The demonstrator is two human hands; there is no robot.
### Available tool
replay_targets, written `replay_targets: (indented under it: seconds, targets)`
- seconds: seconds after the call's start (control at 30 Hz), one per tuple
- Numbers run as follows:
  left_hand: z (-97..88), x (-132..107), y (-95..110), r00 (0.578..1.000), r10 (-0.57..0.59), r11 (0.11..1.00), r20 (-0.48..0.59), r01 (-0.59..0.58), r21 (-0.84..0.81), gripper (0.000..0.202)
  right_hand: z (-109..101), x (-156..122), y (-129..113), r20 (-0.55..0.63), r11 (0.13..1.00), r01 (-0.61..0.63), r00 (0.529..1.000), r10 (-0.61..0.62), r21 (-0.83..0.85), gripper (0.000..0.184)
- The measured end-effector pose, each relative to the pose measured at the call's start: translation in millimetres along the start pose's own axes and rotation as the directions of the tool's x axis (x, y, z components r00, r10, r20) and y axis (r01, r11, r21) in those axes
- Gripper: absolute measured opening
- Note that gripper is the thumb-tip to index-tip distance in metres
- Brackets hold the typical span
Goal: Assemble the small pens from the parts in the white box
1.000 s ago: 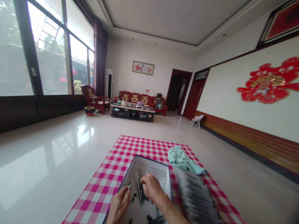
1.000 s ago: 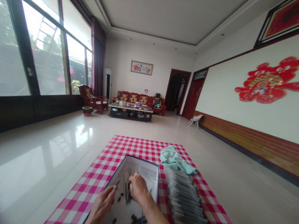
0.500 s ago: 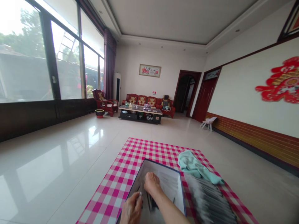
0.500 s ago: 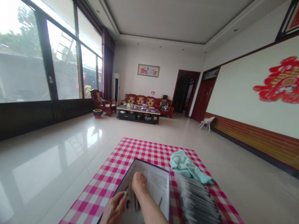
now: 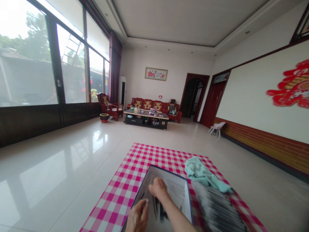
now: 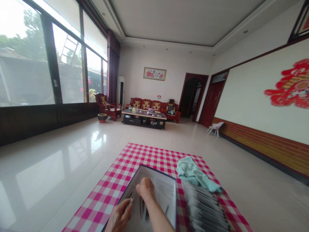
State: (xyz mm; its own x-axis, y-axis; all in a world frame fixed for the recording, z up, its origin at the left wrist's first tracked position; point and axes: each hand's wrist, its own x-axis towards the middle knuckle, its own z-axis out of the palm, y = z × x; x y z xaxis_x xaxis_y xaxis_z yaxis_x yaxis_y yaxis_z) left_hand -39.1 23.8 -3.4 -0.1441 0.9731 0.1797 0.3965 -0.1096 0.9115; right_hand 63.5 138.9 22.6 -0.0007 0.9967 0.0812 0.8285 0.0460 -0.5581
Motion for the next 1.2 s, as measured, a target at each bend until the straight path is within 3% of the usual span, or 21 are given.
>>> replay_targets:
  seconds: [0.07,0.13,0.23,0.3,0.43,0.53,0.6,1.2]
  targets:
    - [0.4,-0.5,-0.3,1.0,0.011,1.0,0.025,-0.01,-0.019,0.042,-16.0,-1.9,2.6,-0.009,0.995,-0.005,1.0,0.006,0.103,0.012]
    - [1.0,-1.3,0.2,0.998,0.013,0.999,0.065,-0.01,-0.054,0.045,-33.0,-7.0,7.7,-0.027,0.973,-0.007,1.0,0.013,0.233,0.018]
    - [1.4,-3.5,3.6,0.992,0.012,0.995,0.124,0.001,-0.104,0.049,-53.9,-23.0,17.2,-0.035,0.899,-0.024,0.998,0.043,0.436,0.014]
    - [1.6,-5.0,6.7,0.988,0.018,0.993,0.152,0.0,-0.122,0.048,-62.1,-36.8,23.2,-0.03,0.834,-0.038,0.997,0.065,0.551,0.022]
    - [3.6,-7.5,9.1,0.983,0.034,0.988,0.18,-0.006,-0.151,0.049,-64.5,-59.5,32.9,-0.089,0.674,-0.023,0.987,0.132,0.738,0.044]
    - [5.1,-8.6,7.4,0.982,0.044,0.988,0.184,-0.016,-0.154,0.05,-58.8,-66.7,37.4,-0.167,0.473,0.032,0.955,0.245,0.88,0.047]
    - [5.4,-9.1,6.3,0.98,0.05,0.99,0.191,-0.023,-0.14,0.05,-55.1,-68.2,38.8,-0.186,0.4,0.059,0.94,0.287,0.914,0.047]
    - [5.5,-12.4,8.6,0.96,0.125,0.99,0.25,-0.104,-0.096,0.043,-50.6,-69.8,45.6,-0.22,0.392,0.099,0.935,0.277,0.915,0.041]
